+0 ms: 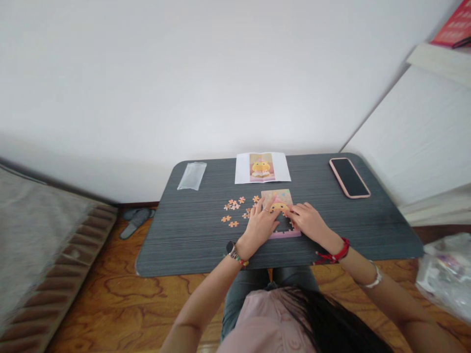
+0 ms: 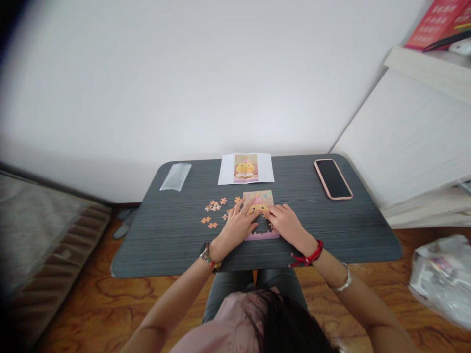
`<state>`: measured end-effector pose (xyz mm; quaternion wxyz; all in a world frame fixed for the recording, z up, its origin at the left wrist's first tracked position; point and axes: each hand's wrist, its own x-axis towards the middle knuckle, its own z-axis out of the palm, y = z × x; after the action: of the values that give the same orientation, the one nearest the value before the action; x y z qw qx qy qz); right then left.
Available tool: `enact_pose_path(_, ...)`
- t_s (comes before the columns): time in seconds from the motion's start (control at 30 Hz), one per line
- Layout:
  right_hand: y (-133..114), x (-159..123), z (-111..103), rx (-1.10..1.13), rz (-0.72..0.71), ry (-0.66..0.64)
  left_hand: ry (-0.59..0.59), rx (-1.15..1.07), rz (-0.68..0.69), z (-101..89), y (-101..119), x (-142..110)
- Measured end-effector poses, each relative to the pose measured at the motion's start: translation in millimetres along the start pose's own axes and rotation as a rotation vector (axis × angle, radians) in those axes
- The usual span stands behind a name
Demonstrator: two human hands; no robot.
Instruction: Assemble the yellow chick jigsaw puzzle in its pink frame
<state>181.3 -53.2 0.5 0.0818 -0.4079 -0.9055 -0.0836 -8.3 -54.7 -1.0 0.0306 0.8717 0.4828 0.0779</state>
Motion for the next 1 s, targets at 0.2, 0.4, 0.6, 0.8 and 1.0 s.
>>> enact_pose_path(0.2,7.1,0.3,6.5,0.144,0.058,-0.034,-0.001,-0.005,0.031,-1.2,2.4,-3.1)
enact_pose_path(0.4,14.3,-3.5,16.1,0.288,0.098,0.020,0.009,-0.006,0.039,0.5,4.1,-3.1)
enact_pose_path(0.6,10.9,-3.7,8.6,0.200,0.073,-0.062,0.003,-0.009,0.032,-1.7,4.5,-2.4)
enact_pose_path(0.8,10.7,-5.1,6.2,0.182,0.029,-0.086,-0.007,-0.012,0.026,-3.4,4.9,-1.6)
enact_pose_path(1.0,16.1,-8.3,12.2,0.295,0.067,-0.013,-0.009,-0.016,0.033,-3.1,4.9,-2.2)
